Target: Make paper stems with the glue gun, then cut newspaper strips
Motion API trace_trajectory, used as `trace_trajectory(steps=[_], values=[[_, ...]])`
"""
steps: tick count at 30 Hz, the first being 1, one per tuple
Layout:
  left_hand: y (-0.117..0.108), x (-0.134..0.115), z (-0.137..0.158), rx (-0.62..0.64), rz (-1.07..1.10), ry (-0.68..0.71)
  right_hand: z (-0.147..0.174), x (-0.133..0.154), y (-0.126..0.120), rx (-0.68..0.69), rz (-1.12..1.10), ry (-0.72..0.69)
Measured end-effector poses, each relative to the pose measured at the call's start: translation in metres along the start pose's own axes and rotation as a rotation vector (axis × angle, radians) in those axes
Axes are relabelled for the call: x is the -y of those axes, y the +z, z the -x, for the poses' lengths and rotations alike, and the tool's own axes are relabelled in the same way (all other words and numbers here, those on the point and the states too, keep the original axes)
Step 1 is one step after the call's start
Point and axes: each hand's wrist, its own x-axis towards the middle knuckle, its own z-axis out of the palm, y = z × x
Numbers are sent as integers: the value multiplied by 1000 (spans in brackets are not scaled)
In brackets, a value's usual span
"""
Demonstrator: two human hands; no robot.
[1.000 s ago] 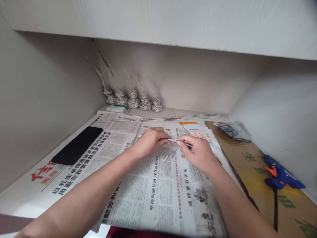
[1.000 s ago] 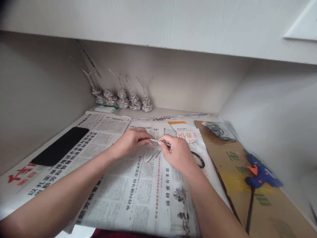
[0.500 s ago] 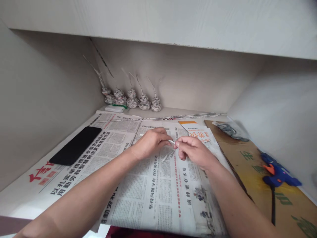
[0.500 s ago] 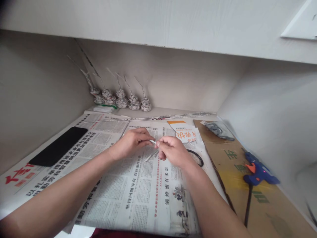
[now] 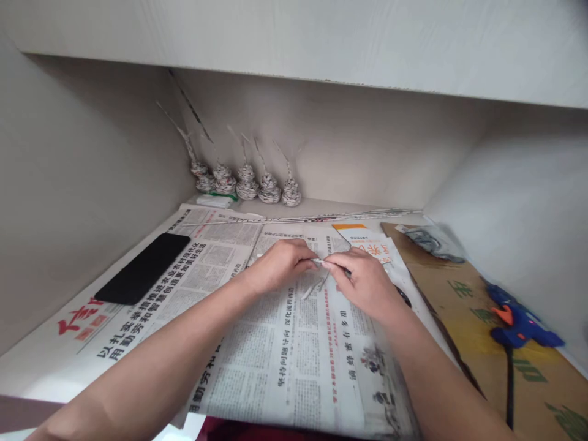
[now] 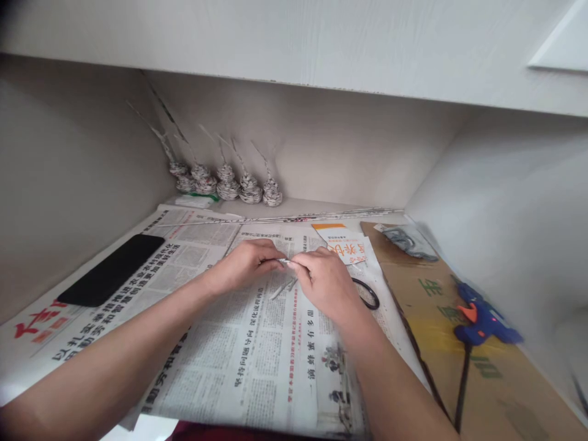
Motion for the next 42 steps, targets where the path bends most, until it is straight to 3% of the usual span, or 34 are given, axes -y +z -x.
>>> trace_trajectory(steps=[2,5,8,14,25,34,42], values=[[0,-2,0,5,4,6,0,0,3,13,-105,112],[-2,-5,0,18,6,37,0,-2,7,125,-428,314],[-4,-6,1,11,-1,85,-2,-4,7,191,-650,386],[-1,-1,0,-138,-28,31,-2,-5,7,183,-608,415],[0,2,-1,-134,115,26,-1,-14,8,189,-605,375],[-2,0,-2,-93,134,-19,0,-7,7,127,-412,303],[-1,-2,-2,-76,133,-2,0,-2,7,141,-432,314]])
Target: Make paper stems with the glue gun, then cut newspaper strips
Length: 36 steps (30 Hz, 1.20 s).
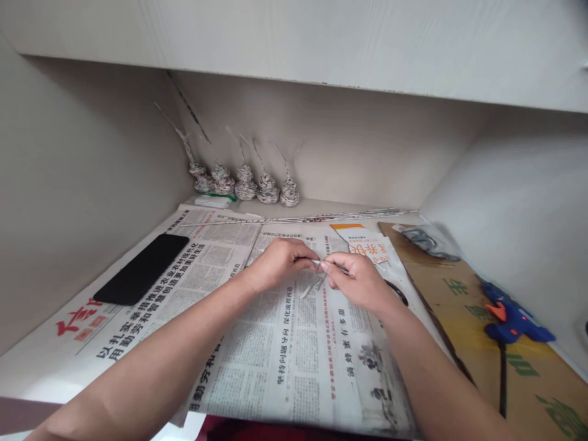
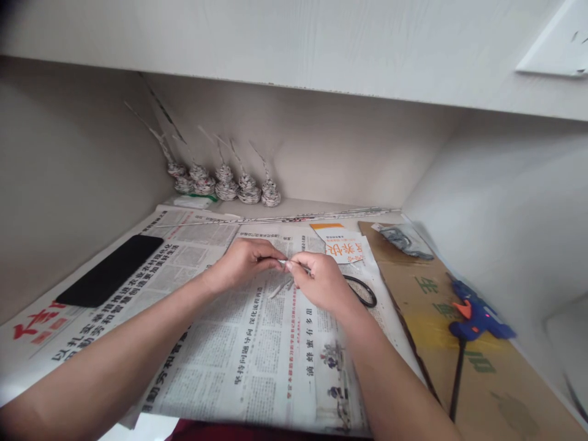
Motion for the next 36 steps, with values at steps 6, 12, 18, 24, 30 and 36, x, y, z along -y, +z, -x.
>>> trace_trajectory(steps=[6,12,18,24,30,36], values=[[-1,2,0,-26,-1,-63,-1,-6,-5,29,34,-18],[1,1,0,11,3,-40,-1,-3,-1,29,35,-30],[0,0,1,28,-100,-41,-1,-5,-1,-5,105,-63],[-1,9,1,28,-122,-64,-1,-9,-3,-62,146,-94],[1,7,0,33,-29,-82,-2,-5,0,-60,227,-158],[0,9,0,50,-5,-98,-2,-5,-2,-58,289,-158]])
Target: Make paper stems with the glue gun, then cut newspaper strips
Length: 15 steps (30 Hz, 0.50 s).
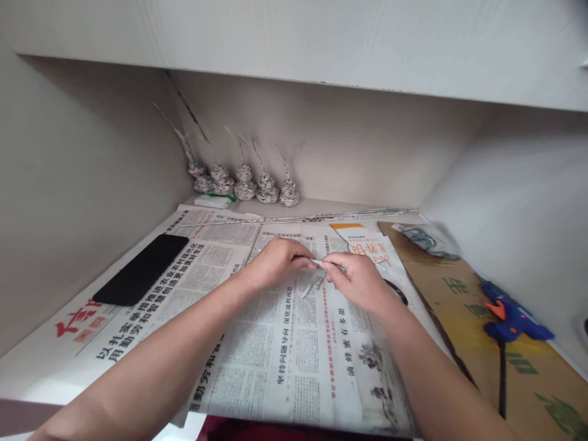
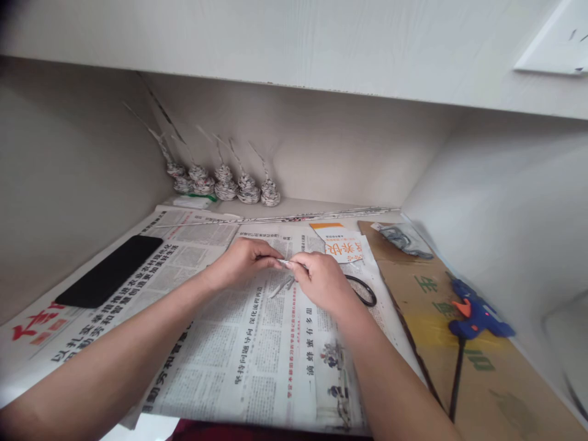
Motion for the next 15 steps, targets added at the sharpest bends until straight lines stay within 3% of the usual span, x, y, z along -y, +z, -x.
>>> trace_trajectory(steps=[15], values=[[-1,-1,0,-67,66,-62,0,1,-1,-12,-15,1]])
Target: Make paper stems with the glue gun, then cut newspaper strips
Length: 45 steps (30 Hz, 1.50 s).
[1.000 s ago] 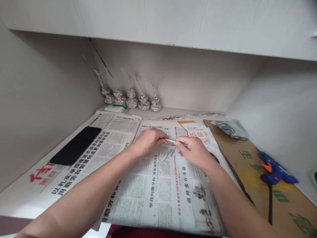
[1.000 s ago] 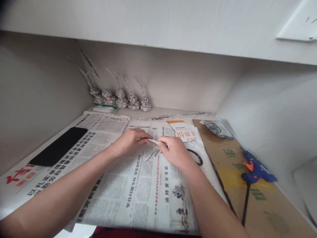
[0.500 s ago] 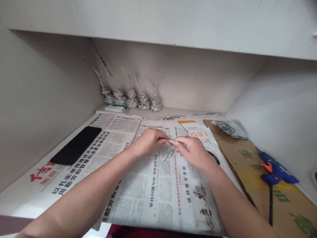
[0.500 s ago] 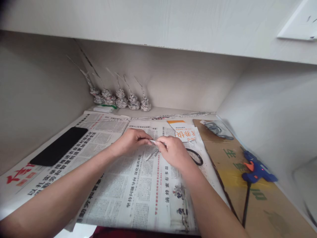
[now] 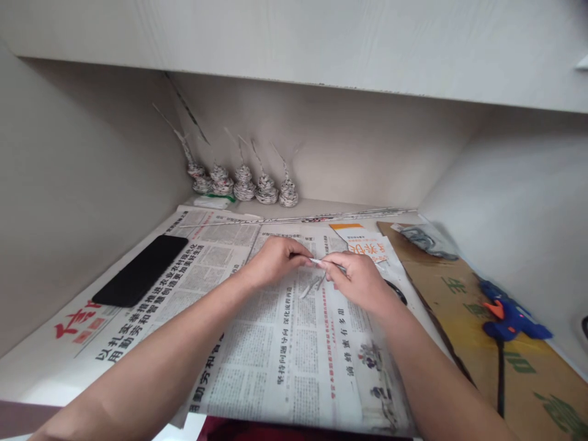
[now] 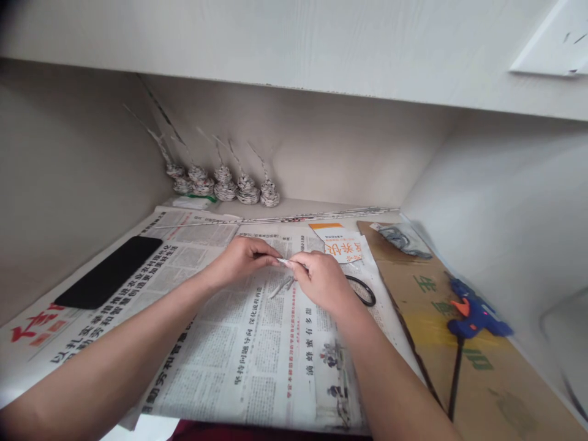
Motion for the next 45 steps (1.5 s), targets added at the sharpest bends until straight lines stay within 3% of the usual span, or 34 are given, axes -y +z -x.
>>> trace_trajectory(steps=[20,29,34,42,45], values=[[2,-4,1,-27,0,18,0,2,-1,8,34,-10],[-4,0,-1,-59,6,-55,-1,-9,-10,-24,-70,20],[-7,6,-2,-134,-22,-90,-3,-20,-13,-54,4,15],[-5,-8,-2,-118,450,-103,-4,-37,3,-14,255,-31],[-7,-15,-1,-98,515,-92,5,-32,5,-36,306,-32]])
